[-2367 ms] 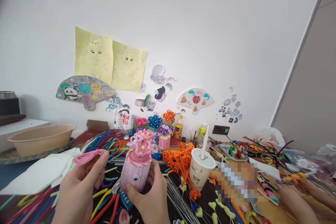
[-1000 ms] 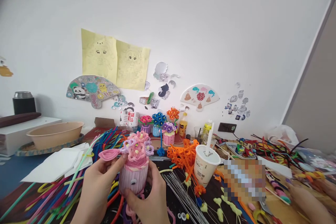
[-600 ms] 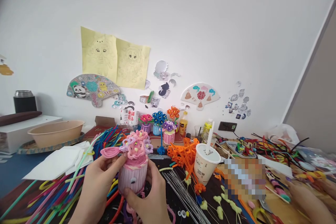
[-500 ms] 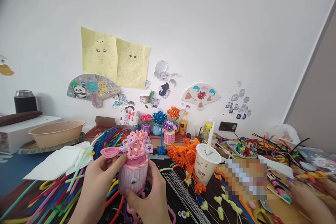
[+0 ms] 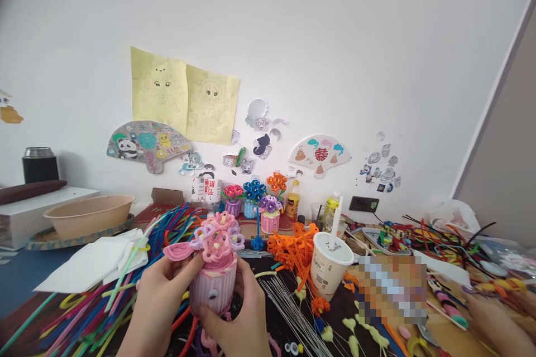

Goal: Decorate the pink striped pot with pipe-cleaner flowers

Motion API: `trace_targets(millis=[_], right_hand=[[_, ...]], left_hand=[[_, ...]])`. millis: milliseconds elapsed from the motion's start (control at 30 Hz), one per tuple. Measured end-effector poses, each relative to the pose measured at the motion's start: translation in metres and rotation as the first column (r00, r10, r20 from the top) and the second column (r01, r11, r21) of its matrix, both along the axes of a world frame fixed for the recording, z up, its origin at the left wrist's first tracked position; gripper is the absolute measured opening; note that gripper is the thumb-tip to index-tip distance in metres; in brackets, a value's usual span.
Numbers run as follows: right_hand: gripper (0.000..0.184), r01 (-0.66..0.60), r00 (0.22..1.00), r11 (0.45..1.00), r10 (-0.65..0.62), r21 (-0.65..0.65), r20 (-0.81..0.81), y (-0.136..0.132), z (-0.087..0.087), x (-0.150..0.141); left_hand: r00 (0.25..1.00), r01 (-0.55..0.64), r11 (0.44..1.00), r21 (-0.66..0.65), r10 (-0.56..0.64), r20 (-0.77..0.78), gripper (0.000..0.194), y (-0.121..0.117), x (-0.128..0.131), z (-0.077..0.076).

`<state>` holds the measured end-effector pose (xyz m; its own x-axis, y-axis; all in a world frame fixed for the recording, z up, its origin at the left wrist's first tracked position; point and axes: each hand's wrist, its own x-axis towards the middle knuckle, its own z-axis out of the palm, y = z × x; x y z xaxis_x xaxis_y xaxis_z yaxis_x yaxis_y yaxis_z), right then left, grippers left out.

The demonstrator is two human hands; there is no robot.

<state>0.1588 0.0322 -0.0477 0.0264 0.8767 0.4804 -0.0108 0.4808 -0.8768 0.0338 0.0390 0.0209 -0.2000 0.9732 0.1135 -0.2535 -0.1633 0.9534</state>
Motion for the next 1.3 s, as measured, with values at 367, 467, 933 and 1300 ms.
trace_targets(millis=[367,467,933,1300], right_hand=[[0.07,-0.011,1.0,1.0,0.011,-0.007,0.016,0.001,0.0,0.001],[0.069,-0.052,0.999,0.998,0.051,-0.02,-0.012,0.001,0.0,0.001],[0.06,0.037,0.99,0.996,-0.048,-0.084,-0.132,-0.004,0.011,-0.005],[0.058,0.028,0.992,0.996,-0.038,-0.08,-0.12,-0.002,0.011,-0.002]], left_hand=[[0.995,0.097,0.995,-0.035,-0.096,0.02,0.044,0.008,-0.006,0.0],[0.986,0.16,0.987,-0.018,-0.161,-0.039,0.046,0.01,-0.011,-0.002],[0.995,0.101,0.992,0.08,-0.1,-0.021,0.05,0.007,-0.012,0.004],[0.966,0.188,0.98,0.063,-0.173,-0.19,0.052,0.015,-0.02,0.001]])
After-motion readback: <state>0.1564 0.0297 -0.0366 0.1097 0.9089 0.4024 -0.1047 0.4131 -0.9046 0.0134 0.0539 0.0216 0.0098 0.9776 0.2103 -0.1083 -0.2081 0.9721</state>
